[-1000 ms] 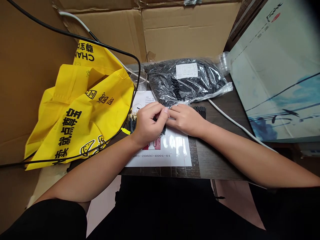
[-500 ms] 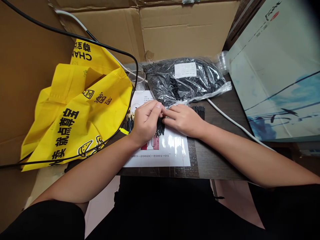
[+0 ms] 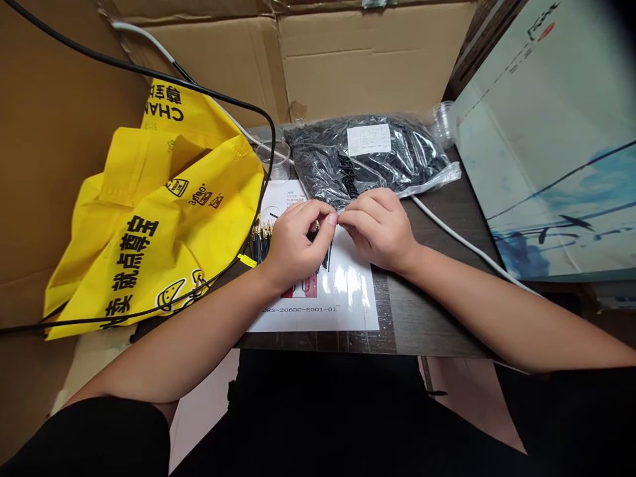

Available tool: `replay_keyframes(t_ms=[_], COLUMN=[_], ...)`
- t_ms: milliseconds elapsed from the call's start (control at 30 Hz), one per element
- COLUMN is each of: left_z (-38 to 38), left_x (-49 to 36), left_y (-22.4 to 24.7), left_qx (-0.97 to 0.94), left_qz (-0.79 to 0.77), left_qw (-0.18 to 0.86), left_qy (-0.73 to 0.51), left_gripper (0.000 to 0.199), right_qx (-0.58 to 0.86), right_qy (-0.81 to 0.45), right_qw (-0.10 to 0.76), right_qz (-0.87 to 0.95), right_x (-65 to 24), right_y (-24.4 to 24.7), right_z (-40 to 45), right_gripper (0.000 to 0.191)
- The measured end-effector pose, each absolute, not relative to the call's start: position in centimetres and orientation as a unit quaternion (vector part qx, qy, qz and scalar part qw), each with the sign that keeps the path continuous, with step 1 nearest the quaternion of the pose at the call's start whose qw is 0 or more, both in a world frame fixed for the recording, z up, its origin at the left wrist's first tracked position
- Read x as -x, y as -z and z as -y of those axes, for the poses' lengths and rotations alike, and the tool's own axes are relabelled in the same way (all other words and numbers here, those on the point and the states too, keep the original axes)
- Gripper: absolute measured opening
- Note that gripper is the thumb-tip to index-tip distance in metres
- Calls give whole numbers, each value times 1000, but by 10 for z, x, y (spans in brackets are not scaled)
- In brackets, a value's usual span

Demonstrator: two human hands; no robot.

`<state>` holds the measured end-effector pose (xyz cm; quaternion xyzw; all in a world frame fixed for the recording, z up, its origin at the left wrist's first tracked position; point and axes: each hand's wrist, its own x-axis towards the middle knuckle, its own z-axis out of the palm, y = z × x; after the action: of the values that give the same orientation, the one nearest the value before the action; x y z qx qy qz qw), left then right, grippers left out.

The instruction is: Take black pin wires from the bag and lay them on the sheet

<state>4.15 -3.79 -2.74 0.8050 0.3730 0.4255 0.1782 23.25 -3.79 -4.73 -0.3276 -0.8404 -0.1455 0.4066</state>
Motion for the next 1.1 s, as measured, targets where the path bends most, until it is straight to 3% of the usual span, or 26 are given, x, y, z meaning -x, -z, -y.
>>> replay_keyframes(t_ms=[200,433,767,1100], left_z=[37,37,38,38], left_x=[-41,-41,-40,-41], left_y=[30,31,28,27], left_qx=[-814,-820,-802,-804], left_qz=[-355,-354,-359,-351], left_qw=[193,201,211,199], left_qy=[-418,-402,-429,-435], left_gripper=[19,21,17,20], right_qx=[371,485,538,507], right_qy=[82,77,79,49], right_qw=[385,345,291,236], right_qz=[841,800,787,827], right_x=[-239,-276,-321,-300], right_y=[44,19,45,41], right_z=[36,15,-24,-16], right_gripper=[14,35,36,20])
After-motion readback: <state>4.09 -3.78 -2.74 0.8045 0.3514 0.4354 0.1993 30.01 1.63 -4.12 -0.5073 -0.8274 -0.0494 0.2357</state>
